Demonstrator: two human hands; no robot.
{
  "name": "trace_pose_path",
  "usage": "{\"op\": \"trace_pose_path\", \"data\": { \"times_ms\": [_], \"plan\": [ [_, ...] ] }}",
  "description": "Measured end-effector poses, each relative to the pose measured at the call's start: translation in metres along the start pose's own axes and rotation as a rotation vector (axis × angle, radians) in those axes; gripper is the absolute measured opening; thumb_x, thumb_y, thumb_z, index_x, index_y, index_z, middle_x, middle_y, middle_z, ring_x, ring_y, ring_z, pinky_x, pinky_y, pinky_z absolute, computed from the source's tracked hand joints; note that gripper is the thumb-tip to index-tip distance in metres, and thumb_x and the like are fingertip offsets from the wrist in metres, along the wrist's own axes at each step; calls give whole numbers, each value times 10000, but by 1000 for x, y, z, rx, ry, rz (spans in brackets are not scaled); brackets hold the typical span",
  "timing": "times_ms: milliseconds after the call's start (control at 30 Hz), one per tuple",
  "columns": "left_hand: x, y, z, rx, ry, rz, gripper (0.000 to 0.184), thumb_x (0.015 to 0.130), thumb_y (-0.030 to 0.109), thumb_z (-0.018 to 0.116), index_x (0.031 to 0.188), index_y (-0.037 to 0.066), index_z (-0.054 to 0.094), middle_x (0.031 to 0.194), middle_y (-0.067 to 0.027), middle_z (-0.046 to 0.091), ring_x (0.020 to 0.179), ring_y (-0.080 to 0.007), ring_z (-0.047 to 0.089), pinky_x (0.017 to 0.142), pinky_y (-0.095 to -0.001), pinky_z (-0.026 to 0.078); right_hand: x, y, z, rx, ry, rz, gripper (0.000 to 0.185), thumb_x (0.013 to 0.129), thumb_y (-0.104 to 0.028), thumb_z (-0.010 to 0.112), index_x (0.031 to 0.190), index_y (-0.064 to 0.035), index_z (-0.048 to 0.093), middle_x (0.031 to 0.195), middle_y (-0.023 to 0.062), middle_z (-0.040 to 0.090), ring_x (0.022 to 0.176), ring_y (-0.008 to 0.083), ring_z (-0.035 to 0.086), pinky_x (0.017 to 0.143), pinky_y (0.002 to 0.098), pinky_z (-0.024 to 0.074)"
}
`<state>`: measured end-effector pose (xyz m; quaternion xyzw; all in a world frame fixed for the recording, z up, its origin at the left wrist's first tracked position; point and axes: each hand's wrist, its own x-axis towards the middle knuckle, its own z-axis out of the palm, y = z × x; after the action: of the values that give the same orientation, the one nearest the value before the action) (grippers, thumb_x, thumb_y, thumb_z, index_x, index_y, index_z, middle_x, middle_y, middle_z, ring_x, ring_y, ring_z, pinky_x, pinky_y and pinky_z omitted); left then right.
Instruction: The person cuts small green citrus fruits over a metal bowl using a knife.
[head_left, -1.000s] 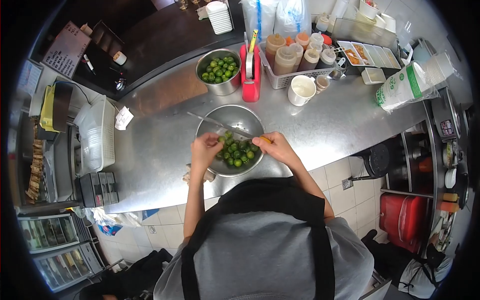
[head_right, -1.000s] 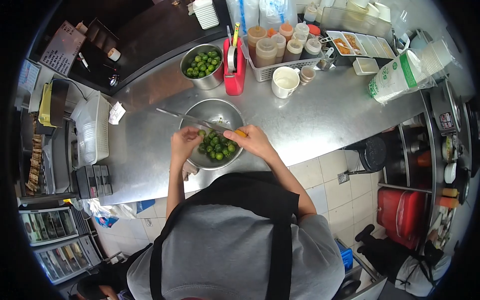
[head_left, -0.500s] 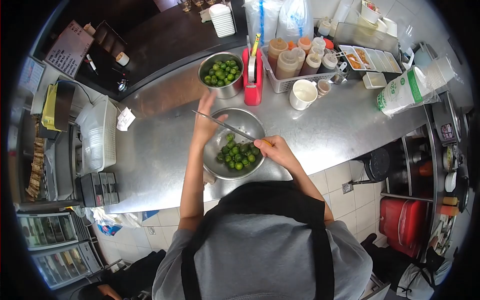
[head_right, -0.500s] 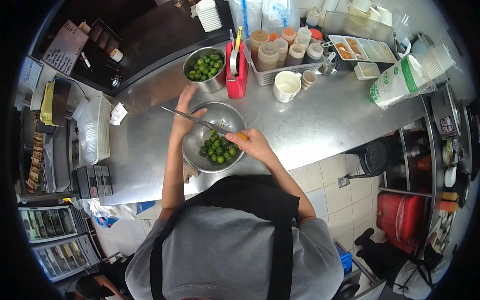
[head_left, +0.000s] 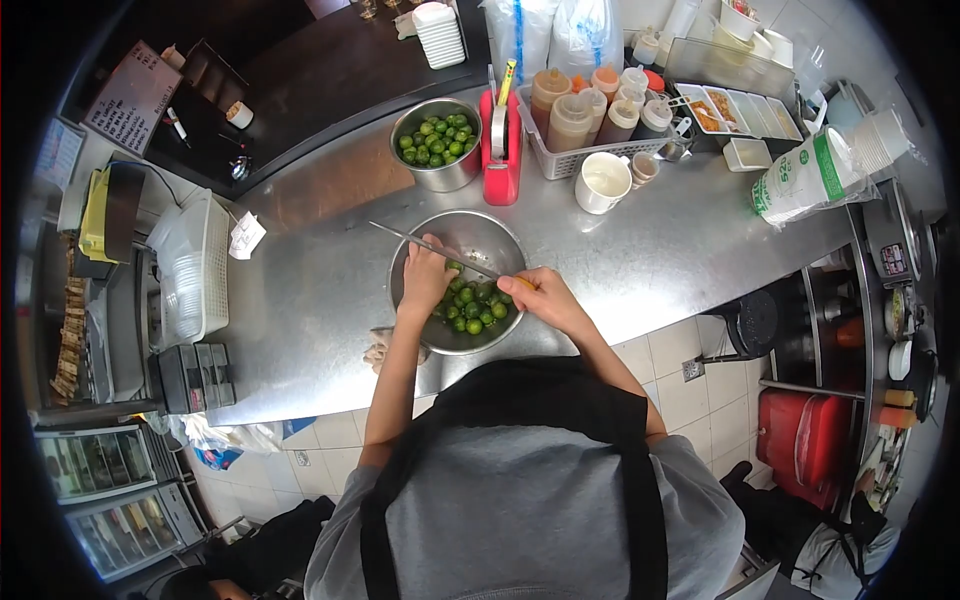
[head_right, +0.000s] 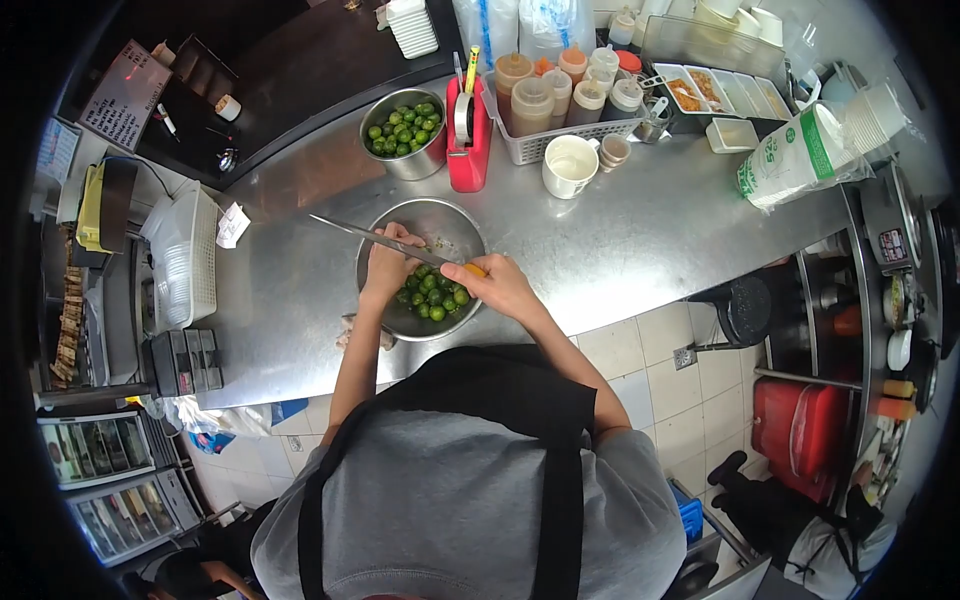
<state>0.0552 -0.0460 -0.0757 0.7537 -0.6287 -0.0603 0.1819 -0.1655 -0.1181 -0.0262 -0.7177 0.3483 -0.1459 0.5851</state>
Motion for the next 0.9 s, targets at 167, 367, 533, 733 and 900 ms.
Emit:
{"op": "trace_pose_path", "data": {
  "times_ms": [167,367,533,733,900],
  "plan": [
    [-15,29,-45,-1040,-27,-297,246,767,53,646,1000,2,587,989,-103,593,958,-283,589,773,-351,508,-1,-1,-3,3,93,-2,654,723,-638,588,555,-6,576,461,89,498,458,205,520,489,326,407],
    [-49,48,-62,-1705,-9,-527,298,845,18,569,1135,-28,521,1056,-110,585,973,-190,593,778,-272,535,-11,-28,3,-291,162,-122,564,689,-563,664,636,-4,611,496,135,525,473,271,545,487,356,410],
    [-64,57,-60,-1816,22,-490,357,854,52,568,1192,-24,483,1061,-107,572,968,-162,581,833,-259,498,-14,-35,13,-431,172,-270,539,624,-541,725,661,-13,619,526,138,550,493,301,562,488,367,423],
    [-69,66,-55,-1843,83,-526,385,850,90,585,1194,-31,460,1092,-96,558,994,-146,555,865,-256,459,-13,-35,17,-477,191,-360,536,586,-532,748,628,-22,588,554,136,565,509,296,572,495,369,431],
    [-71,66,-49,-1800,99,-489,437,850,179,607,1206,-19,450,1115,-89,553,1013,-155,549,880,-267,448,-12,-30,23,-490,282,-457,628,567,-627,705,574,-20,545,559,132,581,498,306,580,511,391,442]
  ]
}}
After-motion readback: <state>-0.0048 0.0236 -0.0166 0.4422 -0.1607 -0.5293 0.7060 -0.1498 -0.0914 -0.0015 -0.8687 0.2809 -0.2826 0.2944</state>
